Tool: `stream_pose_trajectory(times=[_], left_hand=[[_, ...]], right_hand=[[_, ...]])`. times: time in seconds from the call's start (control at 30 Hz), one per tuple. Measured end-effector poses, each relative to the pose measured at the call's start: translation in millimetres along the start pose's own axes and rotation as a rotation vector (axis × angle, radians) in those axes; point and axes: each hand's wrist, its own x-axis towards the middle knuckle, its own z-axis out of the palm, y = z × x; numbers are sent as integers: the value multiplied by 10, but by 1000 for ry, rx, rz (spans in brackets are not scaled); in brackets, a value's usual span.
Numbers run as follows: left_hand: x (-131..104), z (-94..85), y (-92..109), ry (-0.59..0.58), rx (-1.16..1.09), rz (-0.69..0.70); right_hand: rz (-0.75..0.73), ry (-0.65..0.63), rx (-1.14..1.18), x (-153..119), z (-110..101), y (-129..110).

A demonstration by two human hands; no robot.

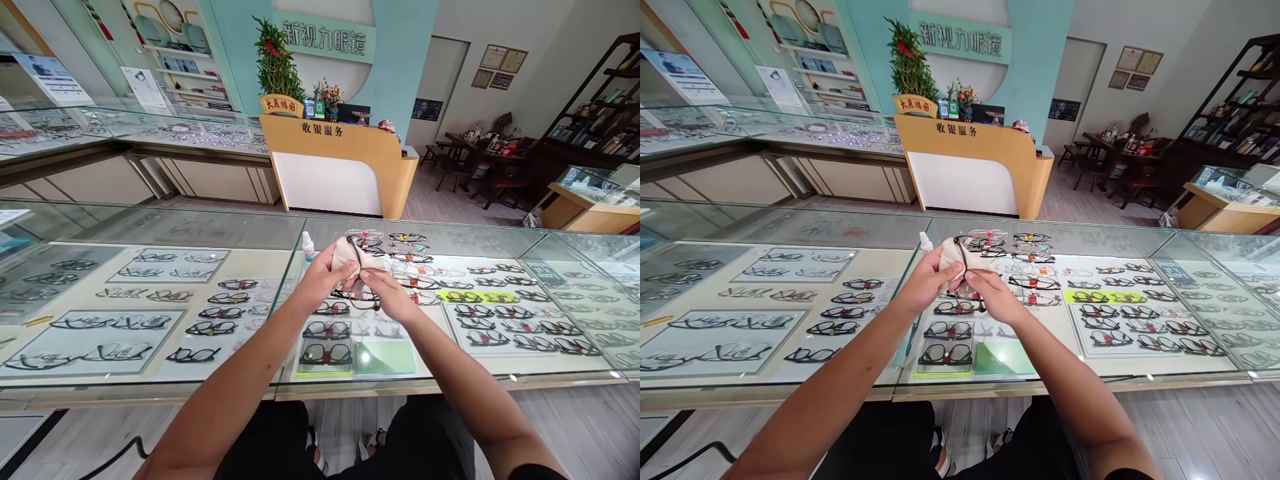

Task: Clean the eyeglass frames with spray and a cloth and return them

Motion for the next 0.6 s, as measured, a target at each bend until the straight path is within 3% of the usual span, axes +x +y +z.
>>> stream_pose_trajectory(times=[0.13,0.33,0.43,0.6], left_hand=[[12,81,-112,162,-1,20],[22,-100,-19,-6,-69,-68],[6,-102,38,-75,-50,-65],[17,6,-105,83,-12,-10]], right_hand=[[-21,0,-69,0,77,1],[35,21,-12,-29,-40,-95],[26,17,37,-18,-56,-56],[-2,3,-74,-3,68,45]])
